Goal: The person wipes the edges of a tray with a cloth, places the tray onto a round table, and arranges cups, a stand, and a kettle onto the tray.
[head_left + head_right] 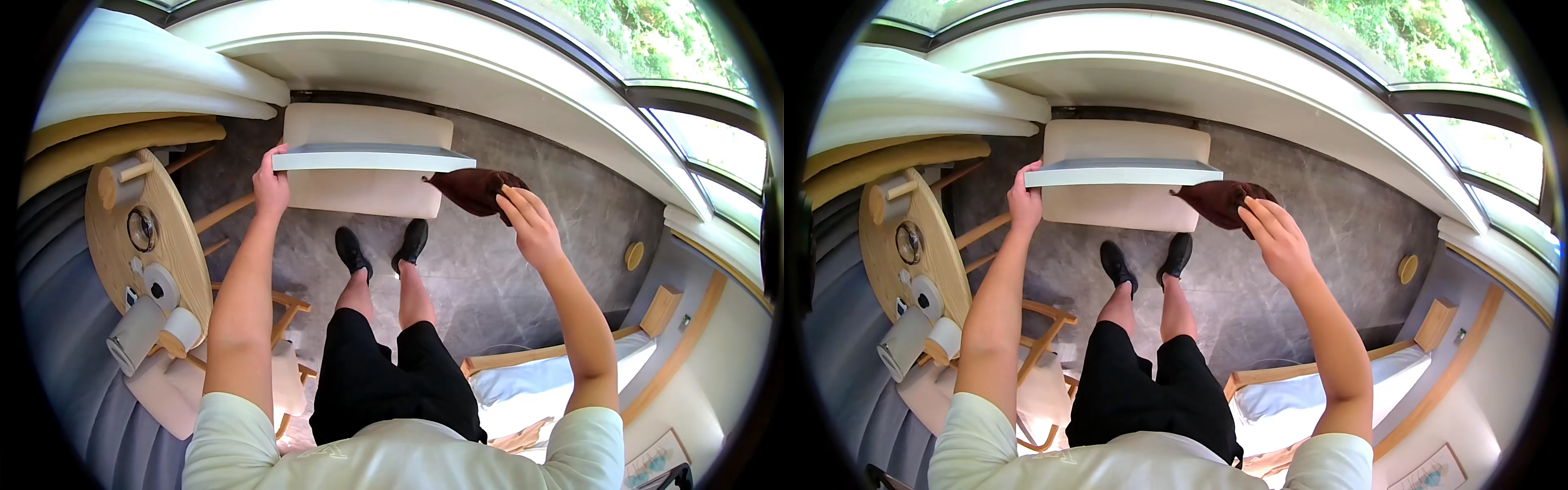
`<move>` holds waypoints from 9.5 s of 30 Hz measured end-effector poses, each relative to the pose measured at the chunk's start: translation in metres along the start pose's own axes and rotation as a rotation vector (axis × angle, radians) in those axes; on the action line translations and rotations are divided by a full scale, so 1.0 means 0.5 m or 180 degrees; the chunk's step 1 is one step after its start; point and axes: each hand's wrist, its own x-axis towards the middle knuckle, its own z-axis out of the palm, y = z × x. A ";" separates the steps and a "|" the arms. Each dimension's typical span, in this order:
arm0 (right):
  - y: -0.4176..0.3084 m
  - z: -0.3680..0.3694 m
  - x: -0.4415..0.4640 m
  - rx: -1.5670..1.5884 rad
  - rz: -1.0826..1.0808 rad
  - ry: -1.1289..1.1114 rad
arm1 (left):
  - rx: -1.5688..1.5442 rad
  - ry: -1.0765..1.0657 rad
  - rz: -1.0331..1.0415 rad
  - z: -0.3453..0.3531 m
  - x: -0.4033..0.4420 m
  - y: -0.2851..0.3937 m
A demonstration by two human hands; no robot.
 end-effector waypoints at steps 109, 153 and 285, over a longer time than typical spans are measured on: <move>-0.134 0.258 0.228 0.0514 0.0060 0.0588 | -0.0152 0.0056 -0.0042 0.003 -0.014 0.009; -0.346 0.371 0.424 0.1087 0.0316 0.0775 | -0.0040 -0.0053 -0.0018 0.002 0.006 -0.005; 0.015 -0.128 0.260 0.3392 0.1918 0.1826 | -0.0820 -0.1028 0.0797 -0.002 -0.044 0.309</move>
